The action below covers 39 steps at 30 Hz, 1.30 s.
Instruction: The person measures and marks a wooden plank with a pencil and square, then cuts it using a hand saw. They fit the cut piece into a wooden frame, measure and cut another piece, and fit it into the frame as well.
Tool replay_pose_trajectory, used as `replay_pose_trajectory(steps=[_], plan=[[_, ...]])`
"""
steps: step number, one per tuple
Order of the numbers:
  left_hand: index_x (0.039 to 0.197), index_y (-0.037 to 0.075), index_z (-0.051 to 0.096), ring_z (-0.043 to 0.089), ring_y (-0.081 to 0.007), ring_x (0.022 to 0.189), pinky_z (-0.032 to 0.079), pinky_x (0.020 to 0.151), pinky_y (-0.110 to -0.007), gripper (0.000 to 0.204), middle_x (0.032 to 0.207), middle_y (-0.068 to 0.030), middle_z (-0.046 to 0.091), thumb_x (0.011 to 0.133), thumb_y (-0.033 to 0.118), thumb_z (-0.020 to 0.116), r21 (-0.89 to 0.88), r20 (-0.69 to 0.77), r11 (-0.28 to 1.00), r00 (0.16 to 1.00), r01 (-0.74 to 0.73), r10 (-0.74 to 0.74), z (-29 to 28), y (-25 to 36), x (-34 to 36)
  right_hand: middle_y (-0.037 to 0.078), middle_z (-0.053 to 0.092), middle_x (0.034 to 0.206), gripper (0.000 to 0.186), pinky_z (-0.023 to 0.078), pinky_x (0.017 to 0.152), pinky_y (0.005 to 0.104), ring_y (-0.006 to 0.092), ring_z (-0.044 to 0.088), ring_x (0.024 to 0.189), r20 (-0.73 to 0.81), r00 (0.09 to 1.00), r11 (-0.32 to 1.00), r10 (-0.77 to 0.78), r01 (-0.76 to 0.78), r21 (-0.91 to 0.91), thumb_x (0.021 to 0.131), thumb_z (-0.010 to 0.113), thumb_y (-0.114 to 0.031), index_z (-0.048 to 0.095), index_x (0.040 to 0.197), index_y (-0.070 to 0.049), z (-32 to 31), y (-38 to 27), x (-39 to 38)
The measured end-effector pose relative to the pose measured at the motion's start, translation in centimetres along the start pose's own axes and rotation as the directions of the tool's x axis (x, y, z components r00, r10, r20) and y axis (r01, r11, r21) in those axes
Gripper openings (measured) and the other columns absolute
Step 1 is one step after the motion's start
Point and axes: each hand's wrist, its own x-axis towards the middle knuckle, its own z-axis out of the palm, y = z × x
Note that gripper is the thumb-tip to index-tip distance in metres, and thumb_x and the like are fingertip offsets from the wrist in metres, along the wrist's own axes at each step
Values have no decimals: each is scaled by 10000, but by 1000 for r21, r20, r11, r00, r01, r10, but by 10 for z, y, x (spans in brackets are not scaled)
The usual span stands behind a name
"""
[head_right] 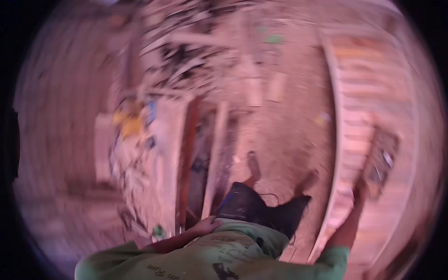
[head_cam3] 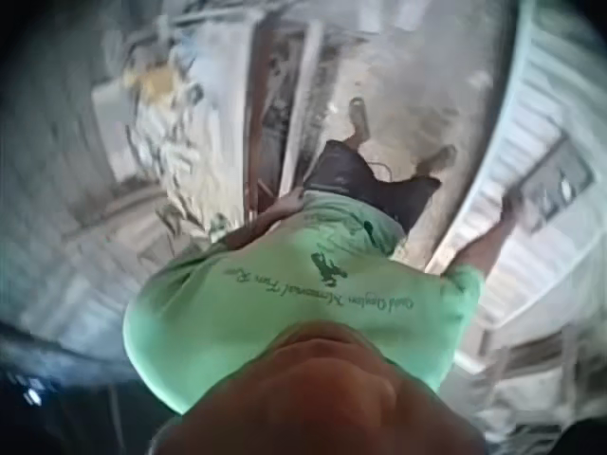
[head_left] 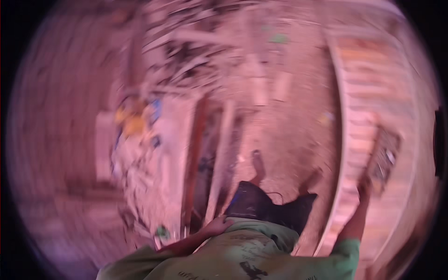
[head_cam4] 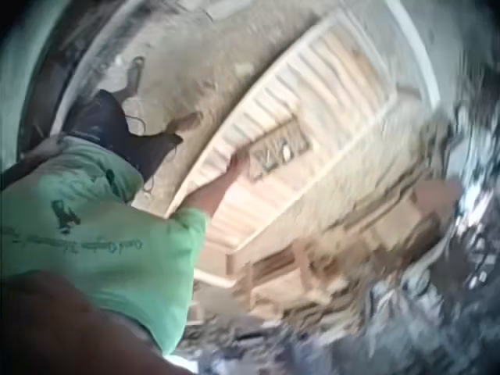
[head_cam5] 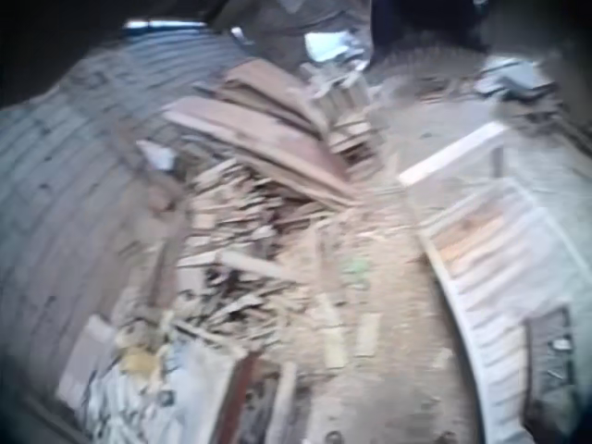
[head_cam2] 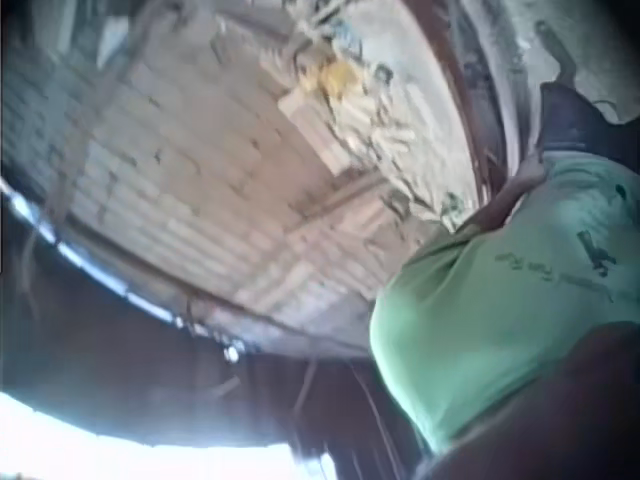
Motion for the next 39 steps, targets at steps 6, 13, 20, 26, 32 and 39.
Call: replay_pose_trajectory(steps=[6, 13, 20, 26, 32, 39], plan=[[1561, -75, 556, 688, -492, 1350, 529, 1162, -539, 946, 1473, -363, 674, 1041, 713, 618, -149, -1, 986, 997, 78, -79, 58, -6, 55, 162, 799, 1091, 336, 655, 757, 419, 302, 786, 926, -704, 700, 957, -121, -107, -270, 999, 705, -278, 776, 1153, 12, -16, -19, 35], [1489, -10, 689, 720, -420, 1328, 539, 1156, -503, 806, 1440, -273, 736, 1038, 658, 671, -622, -102, 783, 994, -34, -38, 75, -49, 91, 155, 761, 1074, 471, 634, 733, 409, 257, 737, 870, -564, 741, 699, -365, -182, -692, 1024, 665, -388, 785, 1154, 48, 62, -50, 5], [1251, 80, 808, 755, -425, 1190, 602, 1016, -513, 328, 1257, -217, 791, 1041, 330, 778, -609, -710, 720, 633, -333, -308, 1, -157, 139, 167, 738, 999, 431, 642, 776, 506, 325, 717, 834, 144, 909, -53, -392, 134, -990, 872, 762, -119, 680, 1251, 67, 226, 50, -11], [1270, 62, 772, 684, -489, 1195, 574, 1026, -568, 308, 1309, -247, 719, 970, 132, 747, -452, -892, 807, 169, -380, -419, -146, -285, 146, 43, 612, 972, 267, 529, 686, 361, 210, 631, 823, -142, 990, 588, 2, -116, -800, 892, 640, 65, 589, 1114, -74, 527, 102, -111], [1454, 72, 678, 591, -528, 1353, 503, 1144, -616, 485, 1454, -284, 643, 1006, 243, 743, -488, -853, 802, -8, -345, -522, -236, -437, 235, -11, 547, 940, 257, 479, 651, 273, 108, 544, 781, 240, 965, 606, -109, 256, -753, 926, 637, 67, 594, 1108, -108, 750, 130, -163], [1600, 155, 638, 551, -496, 1472, 421, 1234, -633, 555, 1693, -238, 532, 1094, 383, 640, -532, -843, 846, 97, -13, -529, -162, -568, 292, -42, 525, 721, 91, 357, 562, 256, 48, 452, 644, 651, 691, 89, -315, 704, -704, 1028, 686, -44, 610, 980, -40, 953, 139, -188]])
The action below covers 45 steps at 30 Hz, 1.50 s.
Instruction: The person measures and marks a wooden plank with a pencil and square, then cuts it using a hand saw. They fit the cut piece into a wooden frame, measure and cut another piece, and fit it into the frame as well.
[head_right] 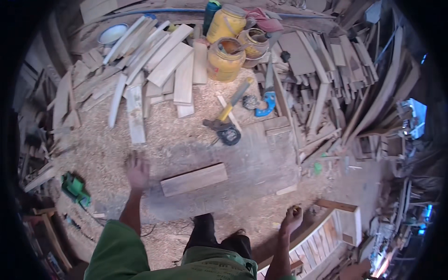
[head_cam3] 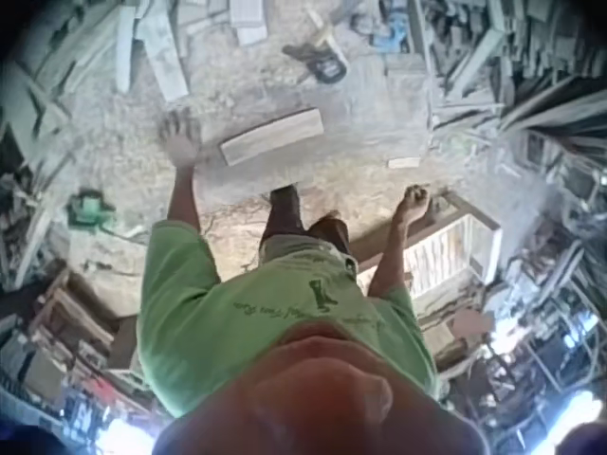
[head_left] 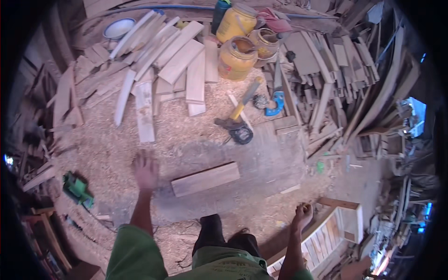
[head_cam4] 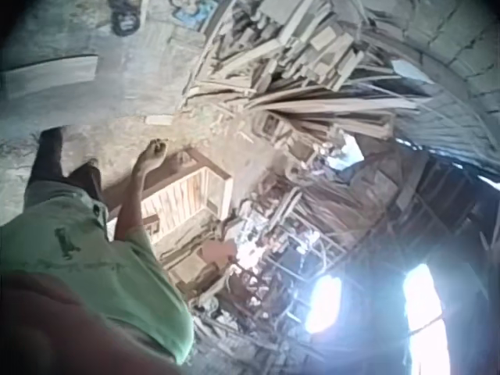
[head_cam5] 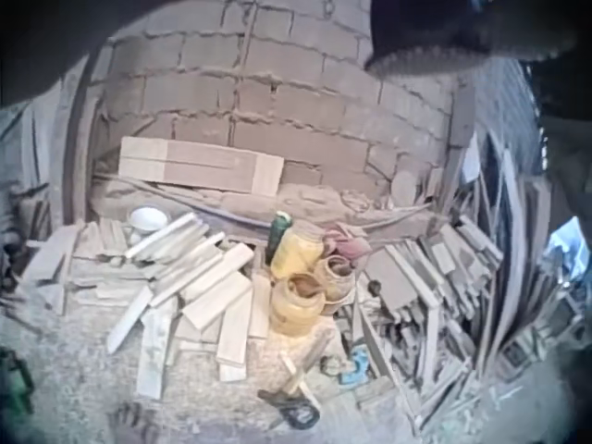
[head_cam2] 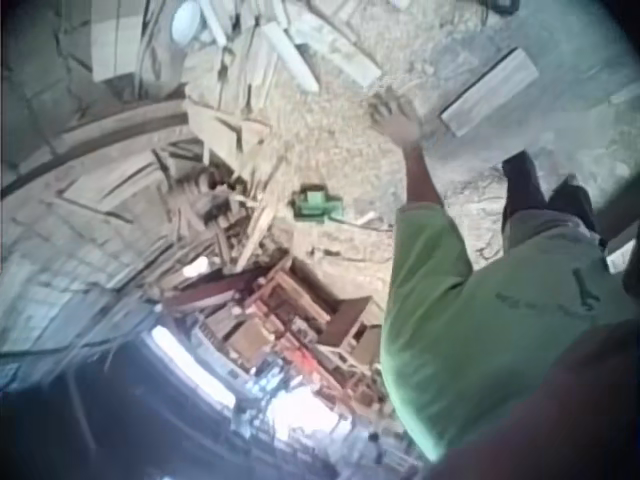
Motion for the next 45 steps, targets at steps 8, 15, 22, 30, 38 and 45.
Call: replay_pose_trajectory(steps=[8, 15, 22, 30, 38, 45], plan=[[1691, 255, 554, 469, -489, 1578, 315, 1284, -715, 590, 1722, -225, 518, 1130, 437, 551, 14, 147, 972, 961, 236, -235, -21, -25, -4, 182, 746, 1197, 266, 531, 1049, 350, 217, 697, 1137, 17, 975, 972, -220, 218, 82, 1185, 553, -172, 691, 1297, 26, 152, -23, 94], [1567, 238, 660, 657, -437, 1380, 425, 1187, -719, 510, 1586, -188, 656, 1121, 465, 563, 20, 172, 999, 985, 28, -31, -34, -64, 39, 259, 561, 1661, 588, 387, 1294, 489, 407, 524, 1540, -9, 912, 804, -410, 357, -476, 1243, 368, -367, 510, 1631, 52, 258, 47, 135], [1218, 163, 858, 742, -393, 1267, 422, 1166, -733, 454, 1324, -173, 810, 1118, 467, 535, 657, 375, 581, 460, 480, -805, -112, -204, 57, 242, 554, 1689, 606, 345, 1312, 558, 435, 460, 1596, -10, 981, 835, -193, 159, -527, 1232, 370, -402, 577, 1605, 28, 265, -31, 74], [1602, 53, 597, 599, -448, 1344, 482, 1146, -539, 759, 1473, -217, 644, 1023, 516, 764, -211, 45, 885, 908, 416, -416, -52, -63, 115, 155, 503, 1760, 557, 334, 1283, 600, 416, 464, 1593, -59, 974, 703, -217, 114, -702, 1229, 392, -409, 587, 1642, -91, 257, -49, 82], [1318, -46, 605, 623, -420, 1156, 512, 990, -552, 806, 1200, -235, 663, 824, 509, 918, -178, -146, 836, 826, 519, -544, -11, 46, 176, 87, 433, 1819, 621, 279, 1318, 612, 374, 356, 1677, -11, 994, 602, -111, 59, -796, 1238, 275, -448, 490, 1723, -125, 266, -42, 76], [1008, 14, 556, 636, -415, 847, 510, 785, -564, 584, 960, -202, 650, 837, 447, 907, -276, -186, 694, 672, 665, -717, -59, -21, 114, 123, 430, 1814, 618, 285, 1303, 636, 406, 369, 1657, -26, 993, 674, -111, 56, -737, 1226, 295, -438, 516, 1691, -95, 263, -52, 73]])
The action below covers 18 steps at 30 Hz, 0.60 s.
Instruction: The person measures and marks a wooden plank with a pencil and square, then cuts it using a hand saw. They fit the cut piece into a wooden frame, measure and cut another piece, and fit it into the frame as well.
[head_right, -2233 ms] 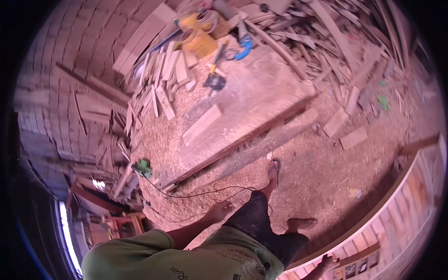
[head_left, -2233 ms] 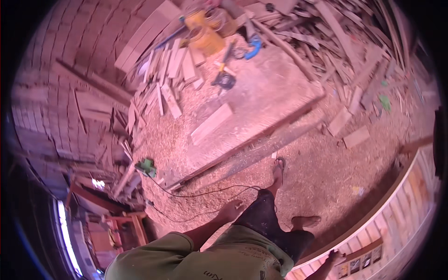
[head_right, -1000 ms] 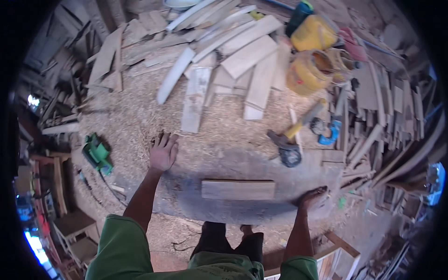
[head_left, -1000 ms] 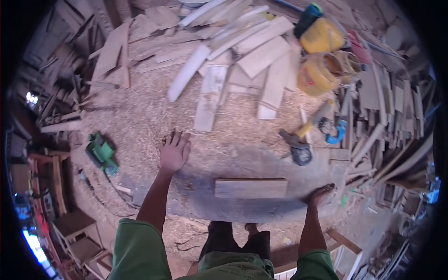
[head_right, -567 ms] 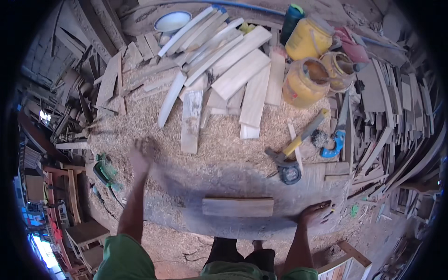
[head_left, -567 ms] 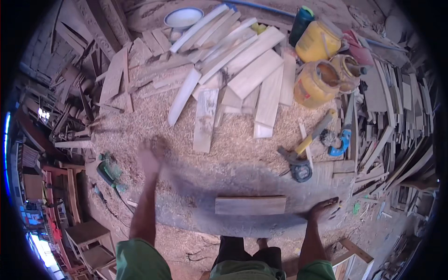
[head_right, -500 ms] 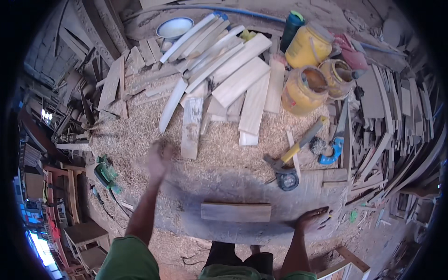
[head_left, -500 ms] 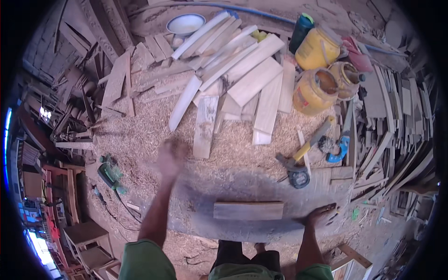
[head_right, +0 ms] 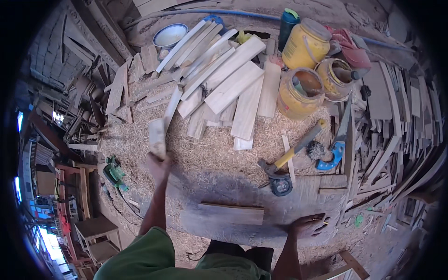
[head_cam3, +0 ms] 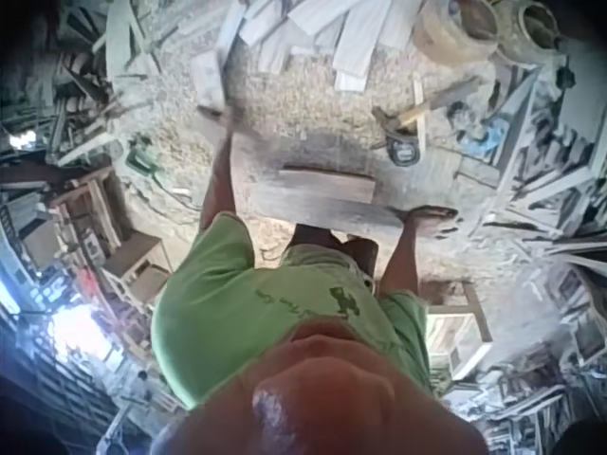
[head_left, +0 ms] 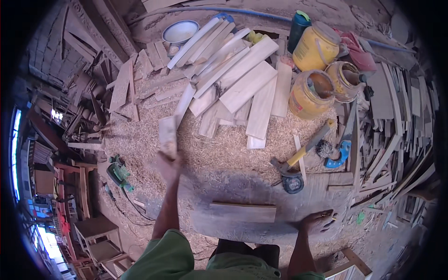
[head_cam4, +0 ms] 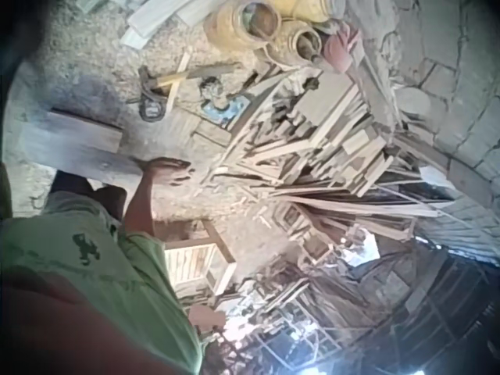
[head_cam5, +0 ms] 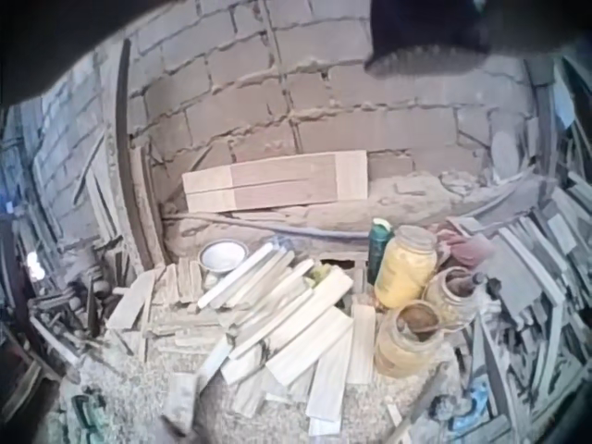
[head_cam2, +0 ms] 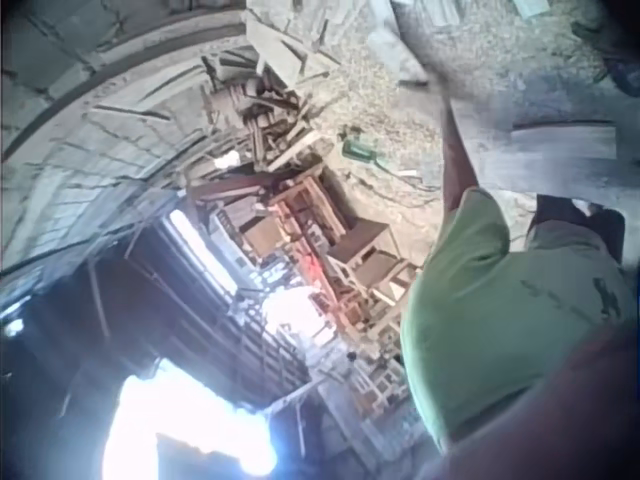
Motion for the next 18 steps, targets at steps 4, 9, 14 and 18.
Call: replay_pose_trajectory(steps=[4, 9, 14, 18], plan=[[1498, -75, 556, 574, -541, 1301, 487, 1087, -618, 960, 1456, -335, 596, 864, 540, 933, 400, -136, 914, 991, 71, -17, -13, -53, 10, 134, 427, 1814, 604, 284, 1300, 640, 409, 377, 1652, 3, 1000, 999, 14, -15, 47, 1226, 321, -421, 523, 1678, -76, -4, -6, 1], [1635, -64, 458, 466, -554, 1461, 406, 1202, -646, 893, 1582, -351, 506, 1005, 449, 830, 99, -153, 918, 905, -385, 396, 51, 87, 6, 146, 430, 1811, 594, 297, 1309, 618, 404, 376, 1654, -4, 1000, 1000, 11, -11, -2, 1231, 328, -407, 543, 1663, -60, -7, -2, 6], [1610, -80, 479, 518, -482, 1378, 406, 1181, -636, 962, 1514, -298, 557, 947, 506, 857, -132, -41, 682, 692, -719, 721, 101, 271, 25, 147, 433, 1810, 594, 295, 1318, 605, 403, 365, 1662, -4, 1000, 1000, -8, 7, -10, 1234, 333, -409, 555, 1656, -54, -4, -5, 2], [1662, -87, 434, 555, -455, 1333, 440, 1137, -597, 1283, 1497, -286, 575, 822, 806, 814, 116, 198, 786, 789, -607, 581, 126, 334, 14, 138, 421, 1819, 598, 280, 1324, 610, 416, 346, 1672, -8, 1000, 1000, 9, -9, -10, 1234, 327, -415, 551, 1661, -62, -6, -6, 1]])
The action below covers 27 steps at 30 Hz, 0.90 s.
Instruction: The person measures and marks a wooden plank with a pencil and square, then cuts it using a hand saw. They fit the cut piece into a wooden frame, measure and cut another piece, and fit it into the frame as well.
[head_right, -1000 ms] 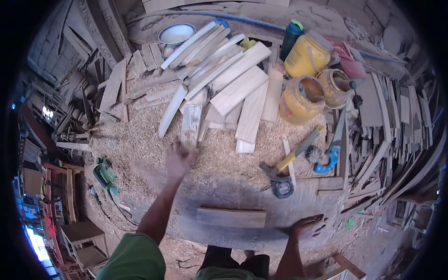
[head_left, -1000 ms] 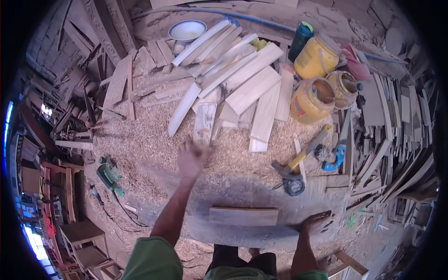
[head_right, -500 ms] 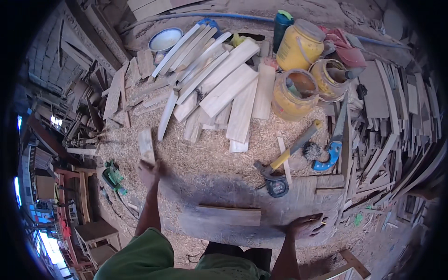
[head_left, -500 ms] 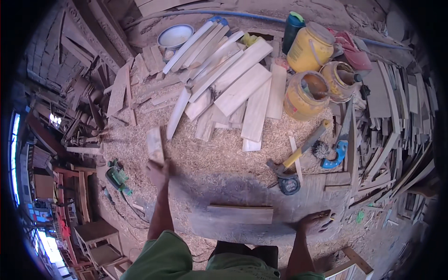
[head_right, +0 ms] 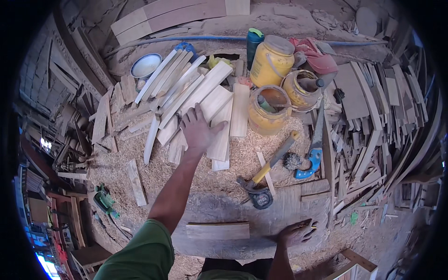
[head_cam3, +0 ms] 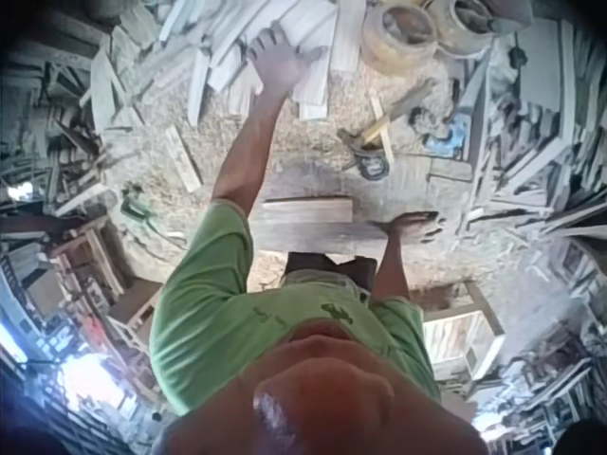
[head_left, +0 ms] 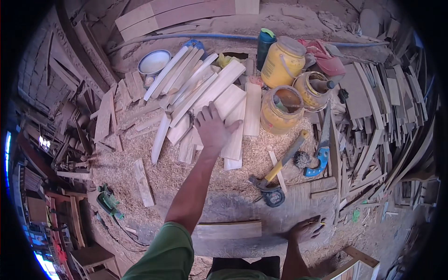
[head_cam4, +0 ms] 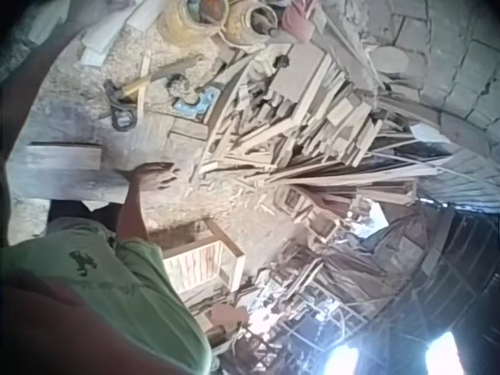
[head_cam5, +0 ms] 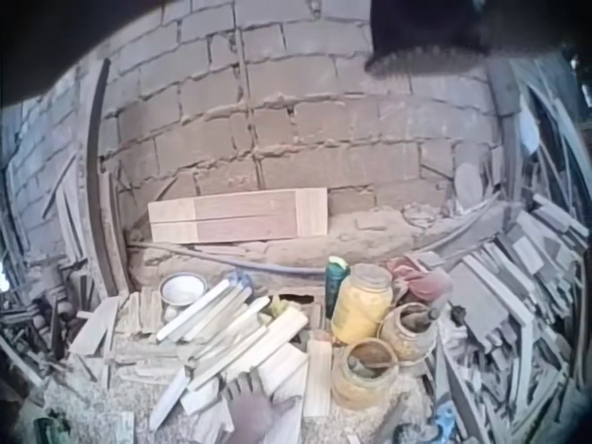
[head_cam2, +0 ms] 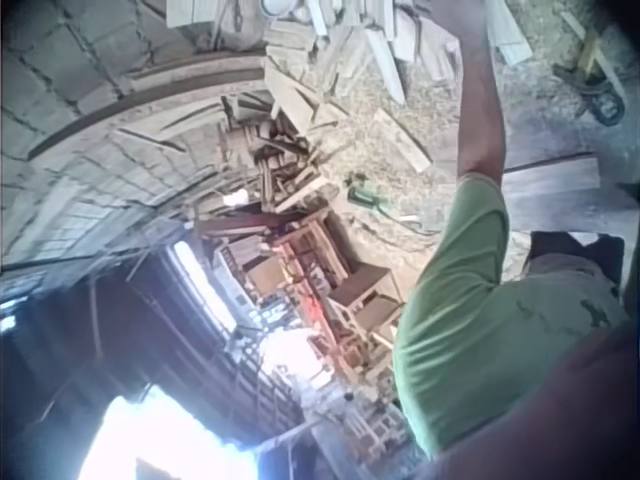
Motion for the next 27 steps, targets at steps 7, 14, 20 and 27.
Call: replay_pose_trajectory(steps=[7, 14, 20, 27], plan=[[1667, -74, 421, 548, -374, 1302, 417, 1125, -548, 1338, 1378, -216, 578, 740, 773, 881, 82, 79, 971, 969, 226, -233, 34, 36, -37, 122, 377, 1844, 593, 294, 1319, 612, 420, 351, 1669, -18, 1000, 999, -19, 18, -51, 1221, 331, -387, 509, 1687, -68, 7, 10, 0], [1640, -81, 401, 532, -359, 1307, 422, 1101, -572, 1148, 1418, -197, 545, 768, 443, 933, 79, 175, 980, 965, 183, -195, 20, 54, -44, 73, 387, 1845, 592, 280, 1329, 601, 381, 339, 1684, -7, 999, 995, -42, 42, -93, 1230, 303, -401, 487, 1717, -120, 18, 17, 3], [1639, -121, 384, 623, -377, 1179, 585, 919, -508, 1116, 1316, -231, 592, 759, 311, 916, -161, 171, 960, 964, 229, -202, 3, 49, -44, 30, 408, 1835, 582, 299, 1328, 599, 356, 348, 1685, 54, 999, 980, 10, 1, -198, 1228, 292, -399, 486, 1727, -168, 10, 10, 4], [1712, -20, 346, 701, -430, 1183, 642, 941, -512, 1030, 1327, -294, 640, 836, 168, 853, 104, 163, 994, 987, -20, 3, 2, 12, -97, 86, 488, 1778, 576, 354, 1273, 621, 406, 417, 1632, 26, 999, 996, -23, 25, -83, 1214, 330, -372, 529, 1691, -118, -7, -12, -11]])
